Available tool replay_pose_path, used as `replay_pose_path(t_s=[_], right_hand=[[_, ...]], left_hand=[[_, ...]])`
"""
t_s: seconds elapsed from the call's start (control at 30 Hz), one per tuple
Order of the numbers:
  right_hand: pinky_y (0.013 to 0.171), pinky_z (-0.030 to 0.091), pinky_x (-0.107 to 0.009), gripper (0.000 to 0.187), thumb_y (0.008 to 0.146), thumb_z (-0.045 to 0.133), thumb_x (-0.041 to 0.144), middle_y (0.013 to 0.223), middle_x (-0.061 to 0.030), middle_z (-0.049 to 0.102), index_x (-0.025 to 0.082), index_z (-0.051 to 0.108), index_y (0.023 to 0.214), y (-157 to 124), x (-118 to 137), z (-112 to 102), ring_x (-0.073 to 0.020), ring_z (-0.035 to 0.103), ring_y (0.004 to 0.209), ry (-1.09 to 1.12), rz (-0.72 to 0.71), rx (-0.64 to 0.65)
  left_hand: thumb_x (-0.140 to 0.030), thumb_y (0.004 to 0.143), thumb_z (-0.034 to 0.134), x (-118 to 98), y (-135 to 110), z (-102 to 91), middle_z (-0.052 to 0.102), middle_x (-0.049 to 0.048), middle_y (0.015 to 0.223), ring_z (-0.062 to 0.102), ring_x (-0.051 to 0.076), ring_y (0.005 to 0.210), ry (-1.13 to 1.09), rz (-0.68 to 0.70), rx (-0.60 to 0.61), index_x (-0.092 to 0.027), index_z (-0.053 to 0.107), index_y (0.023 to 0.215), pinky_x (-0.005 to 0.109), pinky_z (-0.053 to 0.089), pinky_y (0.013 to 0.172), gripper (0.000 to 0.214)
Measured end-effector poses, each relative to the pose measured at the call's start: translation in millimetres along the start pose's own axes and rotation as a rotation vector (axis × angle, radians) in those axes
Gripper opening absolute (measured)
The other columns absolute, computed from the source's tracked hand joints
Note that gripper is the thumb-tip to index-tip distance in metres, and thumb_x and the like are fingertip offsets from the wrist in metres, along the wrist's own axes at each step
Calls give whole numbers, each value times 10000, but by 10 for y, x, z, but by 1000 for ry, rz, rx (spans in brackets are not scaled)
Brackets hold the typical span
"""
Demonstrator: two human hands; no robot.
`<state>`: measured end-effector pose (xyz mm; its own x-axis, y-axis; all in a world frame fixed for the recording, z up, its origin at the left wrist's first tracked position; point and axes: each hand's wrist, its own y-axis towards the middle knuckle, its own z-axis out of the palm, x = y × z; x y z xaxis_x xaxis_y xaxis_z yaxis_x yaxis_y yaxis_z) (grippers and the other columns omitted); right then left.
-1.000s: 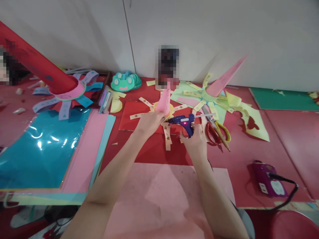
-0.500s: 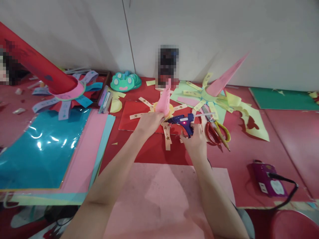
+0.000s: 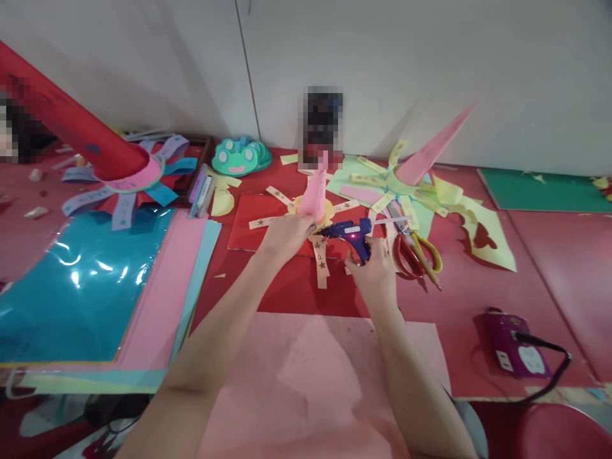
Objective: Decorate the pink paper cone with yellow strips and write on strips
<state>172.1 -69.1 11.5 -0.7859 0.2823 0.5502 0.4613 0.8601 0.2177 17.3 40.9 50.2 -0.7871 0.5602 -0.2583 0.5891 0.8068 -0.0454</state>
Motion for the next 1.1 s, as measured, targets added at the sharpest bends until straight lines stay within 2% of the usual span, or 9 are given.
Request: replay_pose_path(t_s=[0.3, 0.73, 0.9, 1.1], right_hand=[[592, 449, -325, 322, 689, 529, 337, 1005, -86, 610, 207, 503, 983, 11, 34, -34, -232, 580, 843, -56, 38, -18], [530, 402, -294, 382, 702, 530, 407, 936, -78, 641, 209, 500, 1027, 14, -28, -50, -242, 605, 759, -116, 72, -12], [537, 403, -292, 400, 711, 519, 451, 920, -73, 629, 216, 481, 1032, 16, -22, -66, -229, 601, 741, -94, 91, 5], [607, 419, -318, 475, 673, 576, 502, 979, -91, 626, 212, 479, 1036, 42, -24, -107, -248, 589, 837, -30, 161, 35]], left_hand=[[-291, 877, 430, 23, 9, 37, 669, 49, 799, 606, 181, 718, -5, 4, -8, -199, 644, 832, 260, 359, 556, 238], [-271, 871, 433, 30, 10, 35, 672, 48, 802, 608, 175, 714, 5, 15, 9, -191, 644, 828, 249, 323, 529, 229], [-279, 870, 438, 25, 3, 41, 670, 50, 801, 607, 174, 714, 7, 8, 5, -196, 646, 837, 253, 344, 543, 226], [-284, 870, 440, 23, 7, 36, 666, 54, 793, 608, 179, 710, 3, 1, 22, -195, 650, 841, 256, 349, 549, 230]])
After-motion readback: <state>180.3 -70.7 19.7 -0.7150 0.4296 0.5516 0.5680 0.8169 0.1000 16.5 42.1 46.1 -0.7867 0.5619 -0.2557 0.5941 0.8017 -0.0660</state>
